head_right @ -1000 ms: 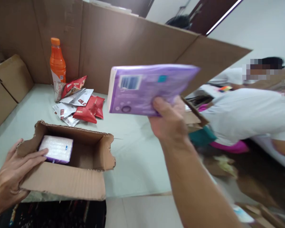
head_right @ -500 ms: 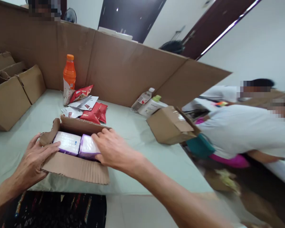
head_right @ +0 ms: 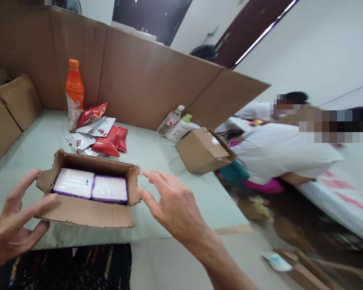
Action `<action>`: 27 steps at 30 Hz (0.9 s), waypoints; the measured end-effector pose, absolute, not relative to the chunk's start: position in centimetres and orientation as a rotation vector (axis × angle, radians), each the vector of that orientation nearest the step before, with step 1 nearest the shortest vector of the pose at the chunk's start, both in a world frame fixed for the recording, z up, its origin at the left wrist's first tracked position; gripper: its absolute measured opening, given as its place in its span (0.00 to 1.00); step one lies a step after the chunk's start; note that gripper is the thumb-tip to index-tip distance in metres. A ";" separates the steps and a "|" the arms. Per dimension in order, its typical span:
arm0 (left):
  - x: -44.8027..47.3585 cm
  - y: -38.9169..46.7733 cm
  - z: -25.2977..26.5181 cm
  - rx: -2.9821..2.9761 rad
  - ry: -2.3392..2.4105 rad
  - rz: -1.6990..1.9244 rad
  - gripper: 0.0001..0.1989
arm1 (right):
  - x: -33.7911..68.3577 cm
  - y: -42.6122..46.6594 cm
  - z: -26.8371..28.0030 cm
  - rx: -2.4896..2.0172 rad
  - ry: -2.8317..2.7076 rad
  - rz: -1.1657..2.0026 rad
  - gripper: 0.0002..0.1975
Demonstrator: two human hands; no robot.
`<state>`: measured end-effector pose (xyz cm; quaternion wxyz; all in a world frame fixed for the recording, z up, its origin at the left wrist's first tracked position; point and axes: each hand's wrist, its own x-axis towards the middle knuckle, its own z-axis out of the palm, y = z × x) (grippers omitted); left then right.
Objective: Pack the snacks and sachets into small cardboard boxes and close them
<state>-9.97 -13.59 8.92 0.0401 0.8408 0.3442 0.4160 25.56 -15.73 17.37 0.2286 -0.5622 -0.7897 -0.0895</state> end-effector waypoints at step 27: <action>-9.3 -12.5 10.2 2.658 0.834 1.161 0.32 | 23.1 -10.2 13.9 -1.566 -2.245 0.454 0.31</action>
